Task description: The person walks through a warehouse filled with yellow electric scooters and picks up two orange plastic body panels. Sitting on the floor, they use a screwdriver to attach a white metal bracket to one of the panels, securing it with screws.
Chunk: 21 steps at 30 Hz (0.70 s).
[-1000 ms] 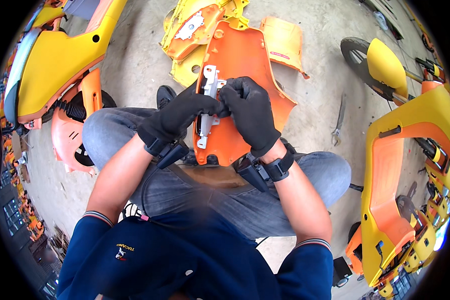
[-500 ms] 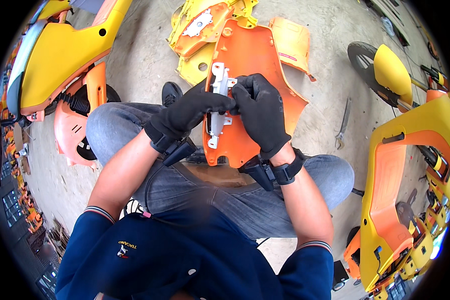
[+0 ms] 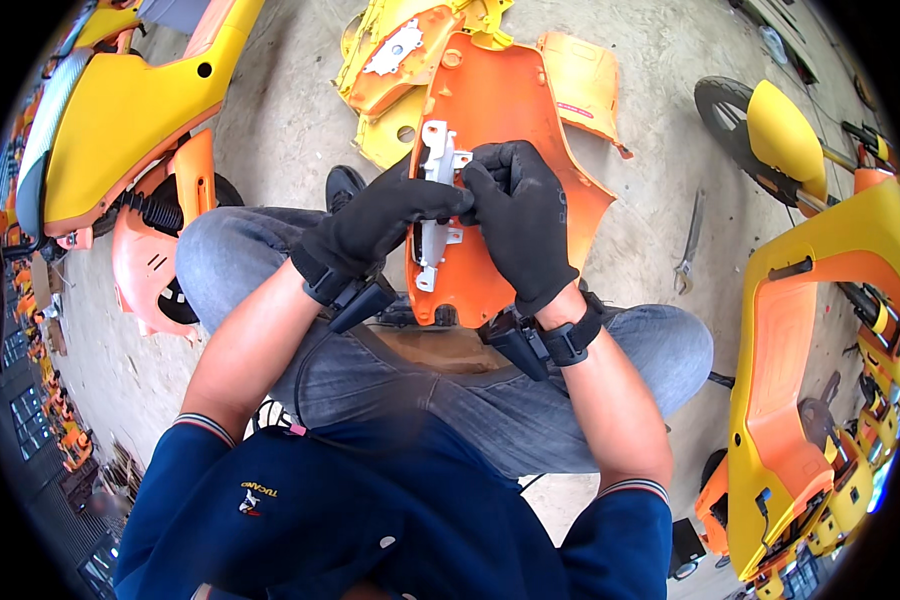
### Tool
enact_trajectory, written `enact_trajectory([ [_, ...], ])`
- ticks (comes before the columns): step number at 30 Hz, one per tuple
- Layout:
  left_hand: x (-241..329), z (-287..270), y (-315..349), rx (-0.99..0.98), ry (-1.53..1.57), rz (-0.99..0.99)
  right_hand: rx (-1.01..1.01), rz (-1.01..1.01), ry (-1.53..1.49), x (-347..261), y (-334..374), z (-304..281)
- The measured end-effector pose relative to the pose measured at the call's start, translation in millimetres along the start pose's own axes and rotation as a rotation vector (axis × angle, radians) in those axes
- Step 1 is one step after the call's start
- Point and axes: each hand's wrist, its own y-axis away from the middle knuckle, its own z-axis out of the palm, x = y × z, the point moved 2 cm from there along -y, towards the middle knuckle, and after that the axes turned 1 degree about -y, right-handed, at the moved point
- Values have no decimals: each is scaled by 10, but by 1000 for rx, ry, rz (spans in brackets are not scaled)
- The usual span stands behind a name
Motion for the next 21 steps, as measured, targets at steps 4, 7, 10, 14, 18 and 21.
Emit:
enact_trajectory([
  [4,-12,26,2,-19,28,-15,-70,55,-35,11,2,-36],
  [7,-14,6,28,-17,-24,-28,-77,79,-67,21,4,-32],
  [10,40,43,28,-24,-28,-14,-88,87,-88,28,6,-37],
  [14,66,69,23,-24,-6,-23,-128,121,-141,52,12,-56],
  [18,68,63,26,-53,1,-9,-164,156,-216,57,-5,-70],
  [21,75,44,26,-62,-19,-5,-158,165,-255,84,-4,-90],
])
